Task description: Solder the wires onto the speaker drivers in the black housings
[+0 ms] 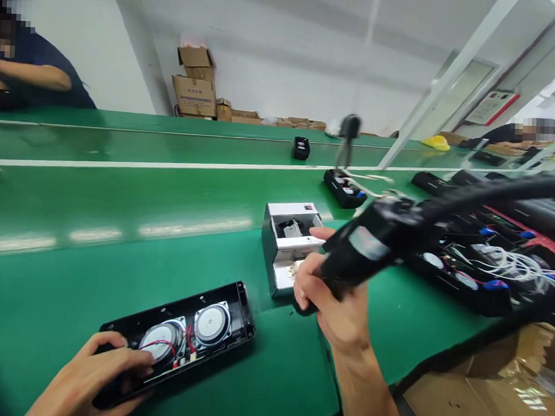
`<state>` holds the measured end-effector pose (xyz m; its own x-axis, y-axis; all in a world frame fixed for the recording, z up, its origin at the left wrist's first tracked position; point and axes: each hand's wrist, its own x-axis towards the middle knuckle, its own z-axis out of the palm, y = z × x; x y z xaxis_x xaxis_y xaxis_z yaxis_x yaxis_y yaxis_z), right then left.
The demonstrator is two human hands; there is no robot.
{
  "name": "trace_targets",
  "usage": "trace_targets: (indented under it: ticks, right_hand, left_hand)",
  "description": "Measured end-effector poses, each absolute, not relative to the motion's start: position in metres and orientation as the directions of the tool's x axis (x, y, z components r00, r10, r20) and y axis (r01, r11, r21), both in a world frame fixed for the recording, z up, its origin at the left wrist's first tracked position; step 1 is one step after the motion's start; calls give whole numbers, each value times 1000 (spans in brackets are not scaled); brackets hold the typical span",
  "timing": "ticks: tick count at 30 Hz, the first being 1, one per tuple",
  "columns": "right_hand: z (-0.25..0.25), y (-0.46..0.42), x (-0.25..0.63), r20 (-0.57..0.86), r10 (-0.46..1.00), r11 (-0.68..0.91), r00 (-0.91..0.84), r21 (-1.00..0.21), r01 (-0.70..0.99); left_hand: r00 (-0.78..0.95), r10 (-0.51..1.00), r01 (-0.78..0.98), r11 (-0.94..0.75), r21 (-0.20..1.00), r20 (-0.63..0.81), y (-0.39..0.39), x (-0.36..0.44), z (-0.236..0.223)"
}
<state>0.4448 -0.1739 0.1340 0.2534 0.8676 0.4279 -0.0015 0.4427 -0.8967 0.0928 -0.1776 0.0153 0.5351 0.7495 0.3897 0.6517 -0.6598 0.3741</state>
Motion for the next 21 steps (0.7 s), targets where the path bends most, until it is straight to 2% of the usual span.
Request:
trace_targets:
  ticks: [4,8,14,21]
  right_hand:
    - [135,-192,410,484,858,513,171,-820,-253]
    - [120,-195,379,457,884,462,103,-812,-357]
    - [99,-193,365,410,912,391,19,-855,-341]
    - [92,-191,359,423,906,396,-30,-870,-294]
  left_hand:
    - [651,674,612,-738,284,349,-176,97,28]
    - [664,675,615,-738,277,321,-177,101,34]
    - [677,639,578,-769,273,367,-175,99,34]
    - [675,645,580,-764,283,359,-175,101,35]
